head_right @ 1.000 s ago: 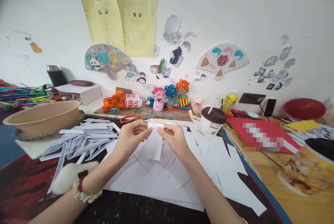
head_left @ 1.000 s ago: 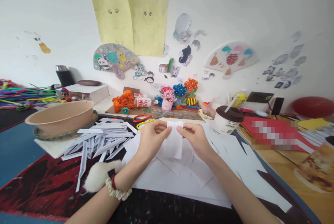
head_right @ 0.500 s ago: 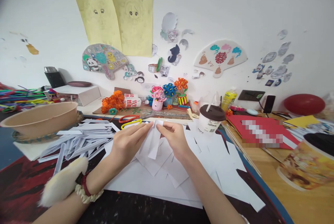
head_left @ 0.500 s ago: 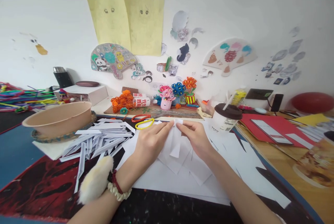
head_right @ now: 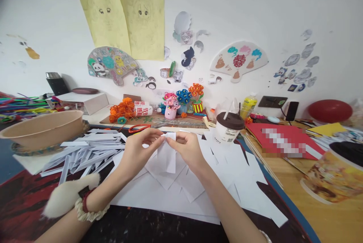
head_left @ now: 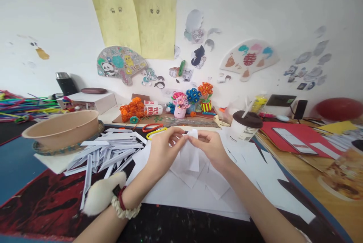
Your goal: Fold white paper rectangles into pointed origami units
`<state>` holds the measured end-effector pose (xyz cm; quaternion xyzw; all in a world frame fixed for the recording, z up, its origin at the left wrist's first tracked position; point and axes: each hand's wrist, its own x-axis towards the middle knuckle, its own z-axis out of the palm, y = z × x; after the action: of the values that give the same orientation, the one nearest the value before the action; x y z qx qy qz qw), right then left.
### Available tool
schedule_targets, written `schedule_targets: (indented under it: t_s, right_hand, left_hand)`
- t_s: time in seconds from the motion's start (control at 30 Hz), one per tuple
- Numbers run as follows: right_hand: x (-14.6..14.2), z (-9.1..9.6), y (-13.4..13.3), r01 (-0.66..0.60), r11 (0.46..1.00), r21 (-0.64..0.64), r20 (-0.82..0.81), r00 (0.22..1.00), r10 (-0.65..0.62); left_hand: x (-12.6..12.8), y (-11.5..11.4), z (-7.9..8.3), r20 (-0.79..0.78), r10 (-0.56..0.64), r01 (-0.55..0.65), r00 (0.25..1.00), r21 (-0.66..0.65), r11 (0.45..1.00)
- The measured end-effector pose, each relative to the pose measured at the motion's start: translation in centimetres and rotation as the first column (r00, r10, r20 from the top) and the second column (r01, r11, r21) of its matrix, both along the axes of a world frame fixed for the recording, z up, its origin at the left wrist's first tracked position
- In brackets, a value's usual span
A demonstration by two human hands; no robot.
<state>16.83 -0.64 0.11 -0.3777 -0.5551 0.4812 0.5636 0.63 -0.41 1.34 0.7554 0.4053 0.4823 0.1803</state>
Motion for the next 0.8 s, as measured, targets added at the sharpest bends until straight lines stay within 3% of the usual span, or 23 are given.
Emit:
schedule_targets:
  t_s: [0.1,0.23,0.53,0.8]
  right_hand:
    - [-0.01,-0.03,-0.02,-0.001,1.000,0.018,0.014,1.000,0.001]
    - [0.02,-0.16,0.07,-0.056,0.998,-0.037,0.031,0.998,0.057]
    - [0.10,-0.13,-0.14,-0.060,0.995,-0.081,0.023,0.998,0.063]
    - [0.00,0.19,-0.28,-0.035,0.999,-0.029,0.087,0.996,0.037]
  left_hand:
    - [-0.16,0.31,0.28,0.136,-0.085,0.112,0.987,-0.206,0.972]
    - [-0.28,0.48,0.46,0.286,-0.094,0.185,0.954,-0.309,0.933]
    - [-0.23,0.36,0.70,0.393,-0.094,0.272,0.915,-0.425,0.863]
    - [-0.24,0.47,0.65,0.413,-0.107,0.280,0.904,-0.386,0.879]
